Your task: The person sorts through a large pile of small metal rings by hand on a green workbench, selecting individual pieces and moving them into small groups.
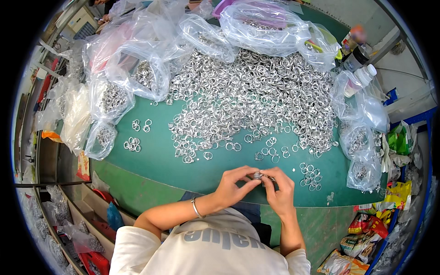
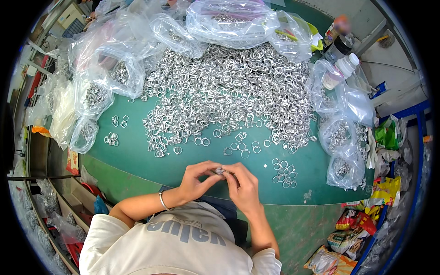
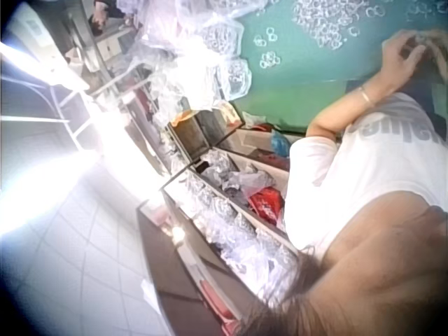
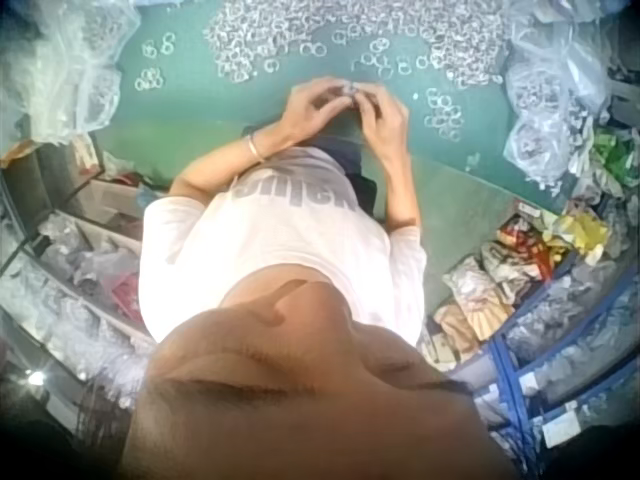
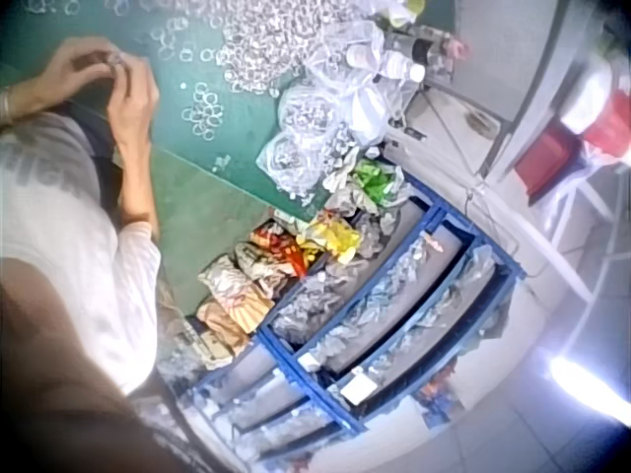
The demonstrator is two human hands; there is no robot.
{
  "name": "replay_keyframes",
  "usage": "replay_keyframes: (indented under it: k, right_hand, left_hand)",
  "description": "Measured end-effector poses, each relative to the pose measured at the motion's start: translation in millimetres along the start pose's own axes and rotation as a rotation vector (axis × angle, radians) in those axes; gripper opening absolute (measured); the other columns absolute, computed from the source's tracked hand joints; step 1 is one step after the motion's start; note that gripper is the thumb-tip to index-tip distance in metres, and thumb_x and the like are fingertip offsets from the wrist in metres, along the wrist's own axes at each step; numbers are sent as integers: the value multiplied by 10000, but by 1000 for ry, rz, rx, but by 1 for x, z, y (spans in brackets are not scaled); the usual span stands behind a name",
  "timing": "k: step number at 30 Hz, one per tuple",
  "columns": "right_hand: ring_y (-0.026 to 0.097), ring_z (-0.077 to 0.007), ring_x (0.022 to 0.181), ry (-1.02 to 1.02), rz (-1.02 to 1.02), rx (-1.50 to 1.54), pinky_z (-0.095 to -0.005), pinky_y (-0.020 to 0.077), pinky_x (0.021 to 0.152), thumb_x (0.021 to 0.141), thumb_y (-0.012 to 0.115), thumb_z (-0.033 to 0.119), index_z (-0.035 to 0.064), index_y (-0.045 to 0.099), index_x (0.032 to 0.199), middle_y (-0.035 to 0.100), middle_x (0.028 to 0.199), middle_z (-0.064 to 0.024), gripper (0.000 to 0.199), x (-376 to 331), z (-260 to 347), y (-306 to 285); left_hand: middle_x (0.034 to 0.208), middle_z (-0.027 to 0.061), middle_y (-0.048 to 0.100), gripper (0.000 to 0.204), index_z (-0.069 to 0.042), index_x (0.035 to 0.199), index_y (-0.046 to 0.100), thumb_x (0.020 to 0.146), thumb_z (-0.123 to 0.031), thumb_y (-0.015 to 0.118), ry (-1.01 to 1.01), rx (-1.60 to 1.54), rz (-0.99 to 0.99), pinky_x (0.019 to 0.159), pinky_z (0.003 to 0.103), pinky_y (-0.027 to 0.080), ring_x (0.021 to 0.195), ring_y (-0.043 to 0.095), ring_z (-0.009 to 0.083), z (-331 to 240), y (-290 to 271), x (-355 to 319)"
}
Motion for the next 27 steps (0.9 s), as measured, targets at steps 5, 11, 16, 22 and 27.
replay_keyframes:
  k: [5, 11, 16, 22, 27]
  right_hand:
    - [613, -214, 639, -53, -7, -35, -312, 482, 526, 834, 609, -76, -20, 619, 946, 618, 785, -124, 126, 0, 2, 2]
    - [606, -273, 631, -197, -112, -154, -353, 487, 533, 810, 621, -67, -7, 619, 935, 614, 781, -122, 139, -7, -3, 9]
    - [606, -283, 636, -273, -121, -222, -359, 486, 518, 803, 631, -62, -10, 617, 944, 611, 775, -122, 151, -12, -9, 13]
    - [607, -289, 632, -319, -190, -271, -365, 488, 513, 797, 639, -59, -22, 614, 940, 613, 783, -130, 150, -13, -7, 15]
    - [600, -281, 630, -403, -258, -256, -347, 480, 526, 805, 630, -62, -24, 609, 933, 608, 775, -132, 135, -13, -5, 12]
  left_hand:
    - [961, 125, 650, 154, 74, 1028, 646, 903, -3, 600, -187, -356, 7, 761, 275, 544, 846, 647, 167, 18, -1, -1]
    - [933, 107, 664, 161, 70, 988, 654, 926, -68, 599, -343, -449, -37, 773, 283, 548, 836, 648, 158, 20, 4, -4]
    - [924, 115, 676, 167, 60, 976, 656, 936, -90, 592, -389, -480, -108, 789, 295, 558, 825, 655, 152, 19, 7, -10]
    - [942, 114, 676, 198, 56, 980, 647, 950, -129, 582, -495, -640, -141, 808, 305, 560, 855, 656, 153, 21, 13, -12]
    - [965, 112, 666, 234, 51, 1023, 635, 962, -164, 565, -604, -854, -139, 846, 318, 551, 884, 654, 168, 21, 15, -12]
Point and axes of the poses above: each hand's wrist, its own x-axis towards the middle knuckle, its own y-axis out of the palm, z = x × y, the point moved 3 cm from there along x, towards the middle knuckle
